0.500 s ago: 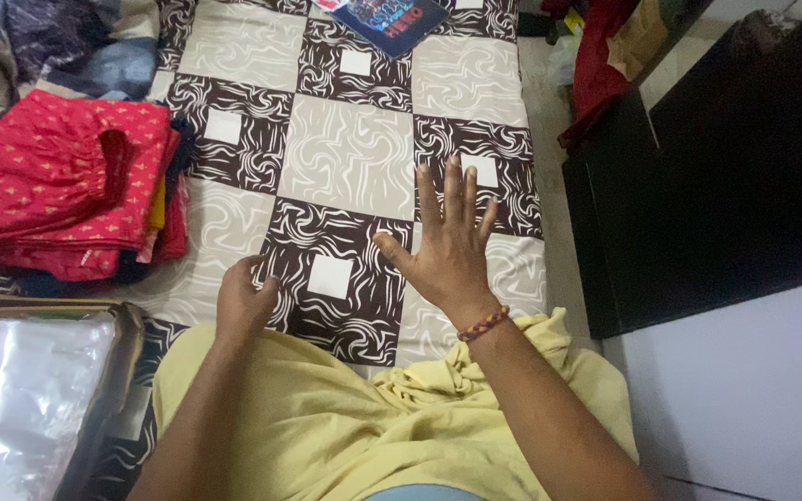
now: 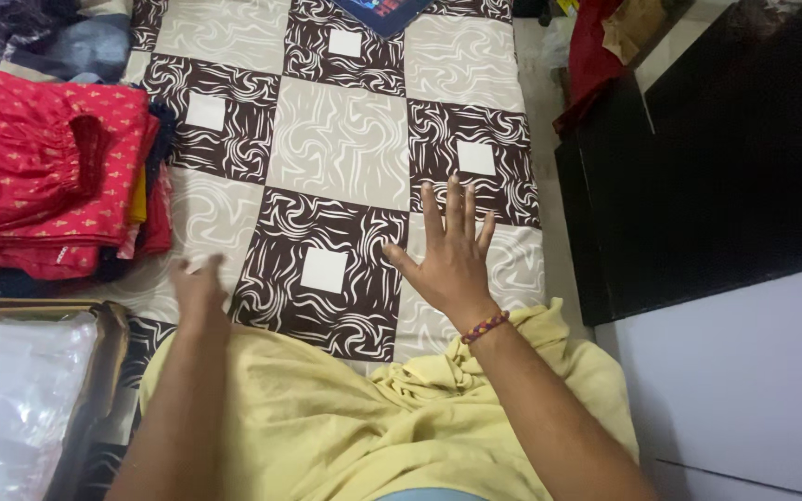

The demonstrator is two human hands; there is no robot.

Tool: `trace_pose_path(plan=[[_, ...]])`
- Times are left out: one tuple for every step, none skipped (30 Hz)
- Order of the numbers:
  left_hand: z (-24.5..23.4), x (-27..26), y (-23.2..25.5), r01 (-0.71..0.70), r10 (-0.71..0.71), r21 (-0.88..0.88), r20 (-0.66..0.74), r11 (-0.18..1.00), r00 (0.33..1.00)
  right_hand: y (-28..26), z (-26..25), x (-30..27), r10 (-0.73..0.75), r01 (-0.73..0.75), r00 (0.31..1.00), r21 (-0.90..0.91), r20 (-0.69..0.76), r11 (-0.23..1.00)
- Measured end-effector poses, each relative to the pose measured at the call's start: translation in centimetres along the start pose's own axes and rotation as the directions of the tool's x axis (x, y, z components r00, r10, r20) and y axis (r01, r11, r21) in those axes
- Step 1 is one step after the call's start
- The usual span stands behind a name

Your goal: The person folds a red patterned garment and places it into a clear plastic bag, then seals the bag. They repeat the process with a blue patterned garment, folding it and placing it into another plastic bag.

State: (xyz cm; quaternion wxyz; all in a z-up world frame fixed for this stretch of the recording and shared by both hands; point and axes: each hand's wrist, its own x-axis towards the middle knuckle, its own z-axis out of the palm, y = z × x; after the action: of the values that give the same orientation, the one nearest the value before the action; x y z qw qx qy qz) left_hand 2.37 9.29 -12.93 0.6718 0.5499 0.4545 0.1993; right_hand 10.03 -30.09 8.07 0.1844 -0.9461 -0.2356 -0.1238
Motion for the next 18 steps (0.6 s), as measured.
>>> trace_pose_path(plan=[[-1.3, 2.1, -0.2, -0.007, 0.007, -0.133, -0.001, 0.991, 1.000, 0.0, 0.4, 0.0, 0.009, -0.009, 1.000, -0.003, 0.029, 1.000], [-2.5, 4.0, -0.3, -0.013, 0.012, -0.262, -0.003, 0.965, 1.000, -0.1, 0.8, -0.1, 0.020, -0.019, 0.998, -0.007, 0.059, 1.000], [-2.8, 5.7, -0.4, -0.197, 0.154, -0.271, -0.172, 0.942, 0.973, -0.3, 1.2, -0.2, 0.031, -0.030, 0.995, -0.012, 0.090, 0.999], [-2.7, 7.2, -0.4, -0.377, 0.287, -0.250, -0.333, 0.892, 0.898, -0.3, 1.7, -0.2, -0.006, 0.006, 0.997, -0.002, 0.072, 1.000], [-3.0, 8.4, 0.3, -0.461, 0.374, -0.095, -0.450, 0.882, 0.811, -0.3, 2.2, -0.2, -0.043, 0.043, 0.998, 0.007, 0.054, 0.999], [-3.8, 9.4, 1.4, -0.518, 0.469, 0.072, -0.544, 0.852, 0.695, -0.5, 2.9, -0.2, -0.082, 0.081, 0.996, 0.020, 0.033, 0.997], [-4.9, 10.0, 2.2, -0.539, 0.623, 0.316, -0.463, 0.781, 0.631, -0.6, 3.5, -0.2, -0.090, 0.087, 0.992, 0.041, 0.092, 0.995], [-6.1, 10.1, 3.3, -0.536, 0.747, 0.536, -0.341, 0.653, 0.570, -0.6, 4.2, -0.2, -0.099, 0.090, 0.984, 0.060, 0.151, 0.994], [-6.5, 10.0, 4.4, -0.509, 0.835, 0.717, -0.188, 0.476, 0.516, -0.6, 4.8, -0.2, -0.108, 0.093, 0.972, 0.080, 0.209, 0.992], [-6.9, 10.5, 6.4, -0.490, 0.835, 0.757, -0.130, 0.432, 0.535, -0.7, 5.5, -0.3, -0.092, 0.070, 0.955, 0.086, 0.283, 0.994], [-7.8, 11.1, 9.0, -0.472, 0.830, 0.793, -0.073, 0.385, 0.554, -0.9, 6.2, -0.5, -0.076, 0.047, 0.931, 0.089, 0.356, 0.995], [-7.6, 11.4, 10.8, -0.457, 0.819, 0.823, -0.018, 0.338, 0.573, -0.8, 6.7, -0.7, -0.060, 0.025, 0.903, 0.087, 0.426, 0.996], [-7.3, 11.6, 12.4, -0.393, 0.734, 0.859, 0.030, 0.328, 0.679, -0.9, 7.1, -0.9, -0.023, -0.007, 0.853, 0.056, 0.521, 0.998], [-7.9, 11.8, 14.4, -0.324, 0.630, 0.894, 0.064, 0.308, 0.774, -1.0, 7.5, -1.2, 0.012, -0.033, 0.791, 0.023, 0.612, 0.999], [-8.4, 11.8, 15.9, -0.258, 0.512, 0.926, 0.086, 0.276, 0.855, -1.1, 7.9, -1.4, 0.049, -0.054, 0.718, -0.014, 0.694, 0.998], [-8.7, 11.5, 16.7, -0.231, 0.450, 0.951, 0.118, 0.206, 0.885, -1.4, 8.2, -1.9, 0.060, -0.034, 0.695, -0.050, 0.716, 0.998], [-8.6, 11.3, 17.1, -0.207, 0.382, 0.969, 0.142, 0.133, 0.913, -1.7, 8.4, -2.5, 0.072, -0.012, 0.671, -0.086, 0.738, 0.996], [-8.3, 11.0, 17.1, -0.188, 0.308, 0.981, 0.161, 0.058, 0.938, -1.7, 8.6, -2.8, 0.088, 0.009, 0.647, -0.122, 0.757, 0.992]])
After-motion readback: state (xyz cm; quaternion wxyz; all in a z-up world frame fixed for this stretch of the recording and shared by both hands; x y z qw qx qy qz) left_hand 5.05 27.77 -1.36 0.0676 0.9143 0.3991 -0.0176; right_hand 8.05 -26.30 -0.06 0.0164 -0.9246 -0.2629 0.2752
